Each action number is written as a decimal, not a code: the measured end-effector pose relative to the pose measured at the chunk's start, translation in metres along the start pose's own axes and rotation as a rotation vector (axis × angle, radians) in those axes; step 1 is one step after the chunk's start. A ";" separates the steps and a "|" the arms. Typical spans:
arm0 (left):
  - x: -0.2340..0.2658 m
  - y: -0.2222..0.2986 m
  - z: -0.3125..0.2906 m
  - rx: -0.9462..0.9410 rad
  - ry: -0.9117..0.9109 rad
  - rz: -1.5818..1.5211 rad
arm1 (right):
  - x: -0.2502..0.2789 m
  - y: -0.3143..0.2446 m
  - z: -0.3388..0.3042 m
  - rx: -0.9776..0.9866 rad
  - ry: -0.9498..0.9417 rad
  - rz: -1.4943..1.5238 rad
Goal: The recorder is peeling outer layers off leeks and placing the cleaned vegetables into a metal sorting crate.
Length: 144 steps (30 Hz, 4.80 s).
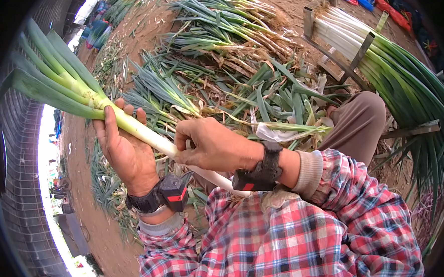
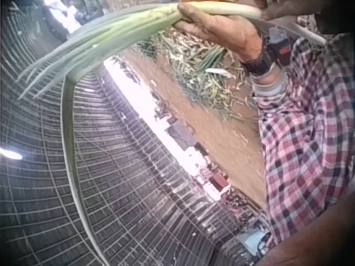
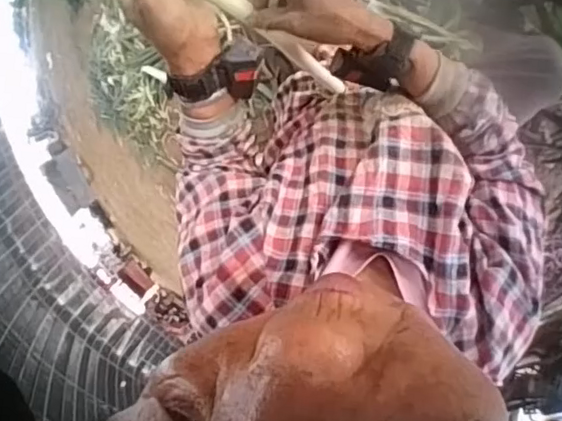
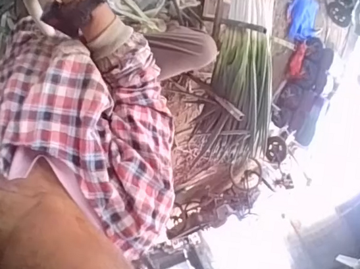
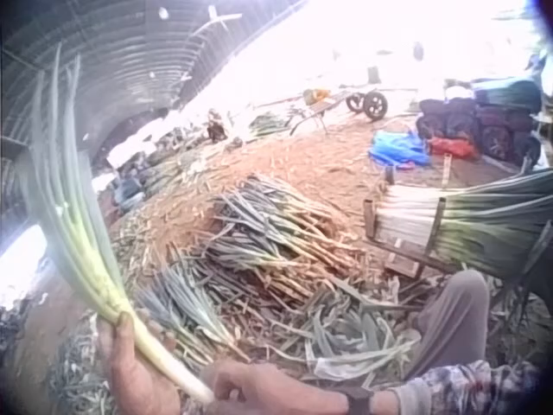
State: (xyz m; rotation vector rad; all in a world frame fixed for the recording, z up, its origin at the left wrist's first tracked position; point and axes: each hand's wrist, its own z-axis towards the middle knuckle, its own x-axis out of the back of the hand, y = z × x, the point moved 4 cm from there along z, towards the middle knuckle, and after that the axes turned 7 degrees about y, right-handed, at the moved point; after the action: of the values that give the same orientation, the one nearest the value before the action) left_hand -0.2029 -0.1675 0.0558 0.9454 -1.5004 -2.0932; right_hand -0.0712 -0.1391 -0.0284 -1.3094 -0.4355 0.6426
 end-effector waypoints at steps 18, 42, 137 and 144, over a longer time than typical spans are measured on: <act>-0.003 0.006 -0.015 -0.033 -0.041 -0.018 | 0.000 -0.008 -0.015 -0.003 -0.003 0.078; 0.003 0.003 -0.006 0.126 -0.219 -0.074 | 0.008 -0.017 -0.013 -0.008 0.064 0.167; -0.556 -0.202 -0.076 -1.216 -1.027 0.217 | 0.577 -0.164 -0.109 -0.511 0.356 -1.670; -0.560 -0.382 -0.092 -0.938 -1.306 0.559 | 0.640 -0.103 -0.160 -0.678 0.463 -1.610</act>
State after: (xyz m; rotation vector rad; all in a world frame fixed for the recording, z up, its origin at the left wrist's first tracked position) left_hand 0.2771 0.2722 -0.1553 -1.2189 -0.6938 -2.4803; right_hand 0.5309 0.1482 -0.0016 -1.2028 -1.1465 -1.2109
